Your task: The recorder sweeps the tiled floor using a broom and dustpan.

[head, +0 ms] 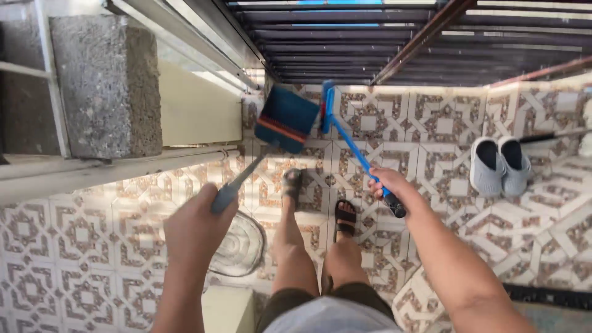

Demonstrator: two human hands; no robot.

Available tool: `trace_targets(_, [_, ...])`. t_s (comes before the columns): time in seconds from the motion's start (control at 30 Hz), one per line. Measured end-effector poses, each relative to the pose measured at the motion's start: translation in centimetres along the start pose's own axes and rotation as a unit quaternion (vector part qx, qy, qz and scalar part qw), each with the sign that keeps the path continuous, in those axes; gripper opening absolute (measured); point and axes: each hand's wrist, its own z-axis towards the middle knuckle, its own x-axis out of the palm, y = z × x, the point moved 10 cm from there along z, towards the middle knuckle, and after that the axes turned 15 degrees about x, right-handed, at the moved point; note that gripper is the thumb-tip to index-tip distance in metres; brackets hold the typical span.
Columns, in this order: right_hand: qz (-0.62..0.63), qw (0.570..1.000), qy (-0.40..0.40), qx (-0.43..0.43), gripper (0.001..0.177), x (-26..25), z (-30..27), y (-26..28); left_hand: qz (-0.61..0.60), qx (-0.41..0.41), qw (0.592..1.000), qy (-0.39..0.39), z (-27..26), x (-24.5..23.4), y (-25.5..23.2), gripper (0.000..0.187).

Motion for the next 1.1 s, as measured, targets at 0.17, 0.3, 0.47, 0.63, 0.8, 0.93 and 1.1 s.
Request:
trace_targets(0.17, [-0.038,0.999,0.017,0.031,0.012,5.5,6.1,6.2,-0.047,-0.154,0.987,-0.026,-9.2,1.4,5.1,0.038])
trace_targets(0.3, [-0.051,0.989,0.054,0.126,0.029,10.1,13.2,7.8,-0.014,-0.240,0.971,-0.001,-14.3,2.9,9.6,0.043])
trace_targets(0.47, [-0.081,0.991,0.028,0.100,0.029,9.1,17.8,10.5,-0.039,-0.319,0.945,0.061,-16.7,4.8,12.8,0.048])
trace_targets(0.63, [-0.109,0.990,-0.077,0.050,0.023,8.0,9.2,8.6,-0.002,-0.286,0.957,0.045,-16.2,3.7,12.9,0.048])
trace_targets(0.8, [-0.030,0.993,0.049,0.101,0.023,11.8,15.1,11.0,-0.135,-0.214,0.967,-0.013,-17.7,5.9,15.0,0.044])
trace_targets(0.93, [-0.081,0.995,0.032,0.042,0.024,9.8,15.1,14.4,0.024,-0.311,0.941,0.133,-17.1,4.8,14.3,0.047])
trace_targets(1.1, [0.016,0.997,-0.034,0.074,0.022,1.9,14.2,13.0,-0.021,-0.259,0.960,0.099,-11.2,2.6,12.4,0.047])
